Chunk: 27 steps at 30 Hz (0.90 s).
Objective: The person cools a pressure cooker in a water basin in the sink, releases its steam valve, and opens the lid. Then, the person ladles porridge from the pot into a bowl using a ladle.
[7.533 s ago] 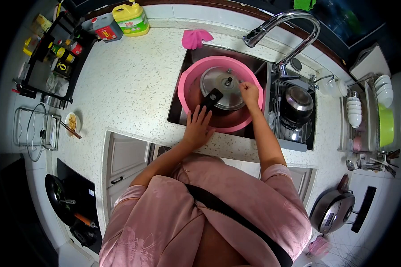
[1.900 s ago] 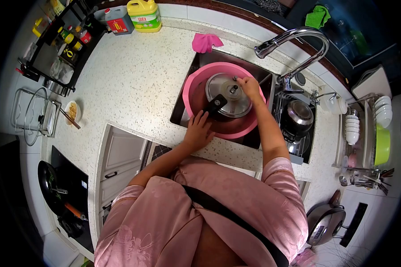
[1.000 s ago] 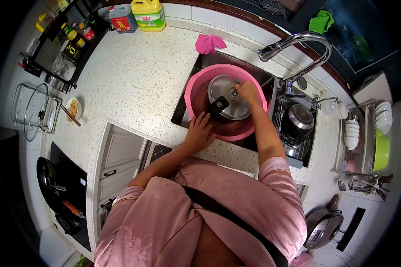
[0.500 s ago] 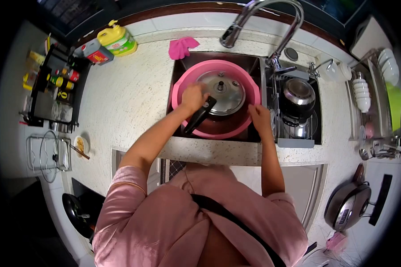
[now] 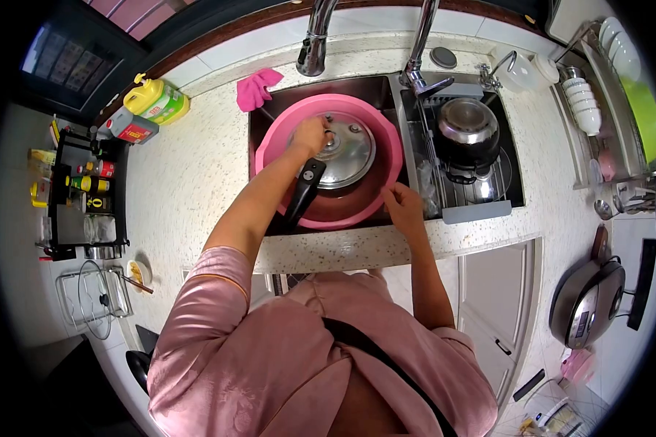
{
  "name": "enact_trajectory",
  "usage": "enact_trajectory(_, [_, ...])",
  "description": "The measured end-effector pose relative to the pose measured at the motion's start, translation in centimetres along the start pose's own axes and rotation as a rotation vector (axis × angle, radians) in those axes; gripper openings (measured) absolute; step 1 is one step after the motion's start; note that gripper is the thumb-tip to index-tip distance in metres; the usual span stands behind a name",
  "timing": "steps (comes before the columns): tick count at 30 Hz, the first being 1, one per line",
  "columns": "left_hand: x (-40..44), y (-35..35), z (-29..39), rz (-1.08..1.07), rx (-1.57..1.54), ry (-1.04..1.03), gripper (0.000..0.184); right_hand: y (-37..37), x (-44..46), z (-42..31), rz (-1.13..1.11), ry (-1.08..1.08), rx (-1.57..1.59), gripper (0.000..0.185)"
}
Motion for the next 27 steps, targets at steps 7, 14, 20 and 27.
enact_trajectory(7, [1.3,0.1,1.2,-0.102,0.202,-0.143,0.02,-0.1,-0.5,0.4,-0.035,-0.013,-0.029,0.016])
enact_trajectory(14, [1.9,-0.1,0.9,-0.128,0.226,-0.11,0.019,-0.4,-1.2,1.7,-0.005,-0.028,-0.056,0.019])
enact_trajectory(20, [1.5,0.2,1.4,-0.122,0.211,-0.088,0.018,-0.3,-1.7,2.3,-0.022,-0.04,-0.051,0.018])
enact_trajectory(27, [1.1,0.2,1.9,-0.052,0.163,-0.027,0.017,-0.8,-2.2,3.3,0.004,0.008,-0.074,0.018])
Point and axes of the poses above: each hand's wrist, its own x-axis towards the middle knuckle, its own y-axis out of the back of the hand, z = x × y, the point moved 3 cm from there along x, towards the middle knuckle, and after that the axes turned 9 degrees about -x, right-handed, at the moved point
